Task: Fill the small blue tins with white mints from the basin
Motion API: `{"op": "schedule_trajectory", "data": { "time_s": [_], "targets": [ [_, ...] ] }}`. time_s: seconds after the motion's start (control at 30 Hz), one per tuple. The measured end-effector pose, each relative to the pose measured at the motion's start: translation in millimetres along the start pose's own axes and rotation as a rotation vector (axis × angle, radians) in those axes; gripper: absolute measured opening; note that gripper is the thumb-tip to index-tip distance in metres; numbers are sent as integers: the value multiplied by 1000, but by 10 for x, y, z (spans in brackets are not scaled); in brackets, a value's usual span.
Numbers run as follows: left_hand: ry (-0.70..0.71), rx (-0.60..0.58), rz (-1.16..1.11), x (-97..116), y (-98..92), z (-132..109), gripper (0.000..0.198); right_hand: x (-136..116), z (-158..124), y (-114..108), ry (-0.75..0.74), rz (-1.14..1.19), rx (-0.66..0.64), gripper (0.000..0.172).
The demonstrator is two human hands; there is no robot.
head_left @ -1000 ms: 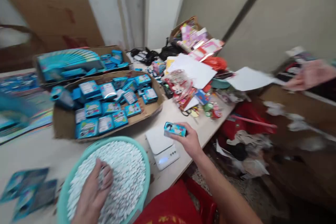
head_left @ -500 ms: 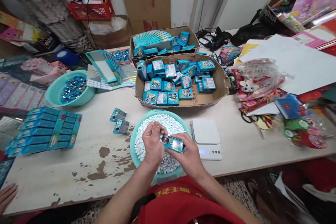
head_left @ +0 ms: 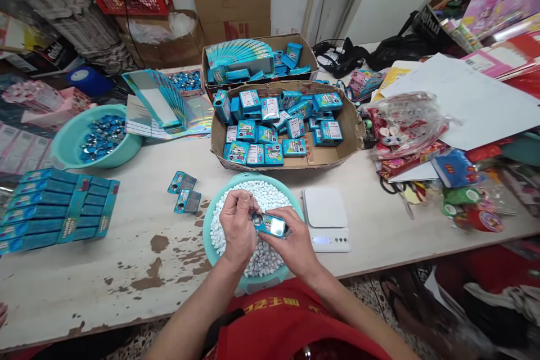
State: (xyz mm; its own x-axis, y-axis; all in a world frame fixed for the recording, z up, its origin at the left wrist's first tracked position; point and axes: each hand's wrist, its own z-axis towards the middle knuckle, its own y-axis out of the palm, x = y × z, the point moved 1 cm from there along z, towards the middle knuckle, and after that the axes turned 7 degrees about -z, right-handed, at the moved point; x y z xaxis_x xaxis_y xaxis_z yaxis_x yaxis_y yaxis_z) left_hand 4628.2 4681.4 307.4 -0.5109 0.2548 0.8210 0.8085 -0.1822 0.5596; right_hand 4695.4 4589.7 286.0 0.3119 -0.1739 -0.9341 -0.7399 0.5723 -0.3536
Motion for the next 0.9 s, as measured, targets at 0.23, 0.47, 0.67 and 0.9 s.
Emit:
{"op": "schedule_trajectory", "data": {
  "time_s": [0.23,0.47,0.67,0.9],
  "targets": [
    [-120,39,-85,106,-4,54,24,-1,1,-66,6,56,-3,33],
    [-249,121,129,-11,-492,305,32,386,-92,-562,243,115,123,41],
    [-85,-133,761,-314,-815,254,16,1121,-48,-981,411,-10,473,56],
    [119,-402,1030,-306,-676,349,12,1734,58,-974,380,-50,566,57]
  ]
}}
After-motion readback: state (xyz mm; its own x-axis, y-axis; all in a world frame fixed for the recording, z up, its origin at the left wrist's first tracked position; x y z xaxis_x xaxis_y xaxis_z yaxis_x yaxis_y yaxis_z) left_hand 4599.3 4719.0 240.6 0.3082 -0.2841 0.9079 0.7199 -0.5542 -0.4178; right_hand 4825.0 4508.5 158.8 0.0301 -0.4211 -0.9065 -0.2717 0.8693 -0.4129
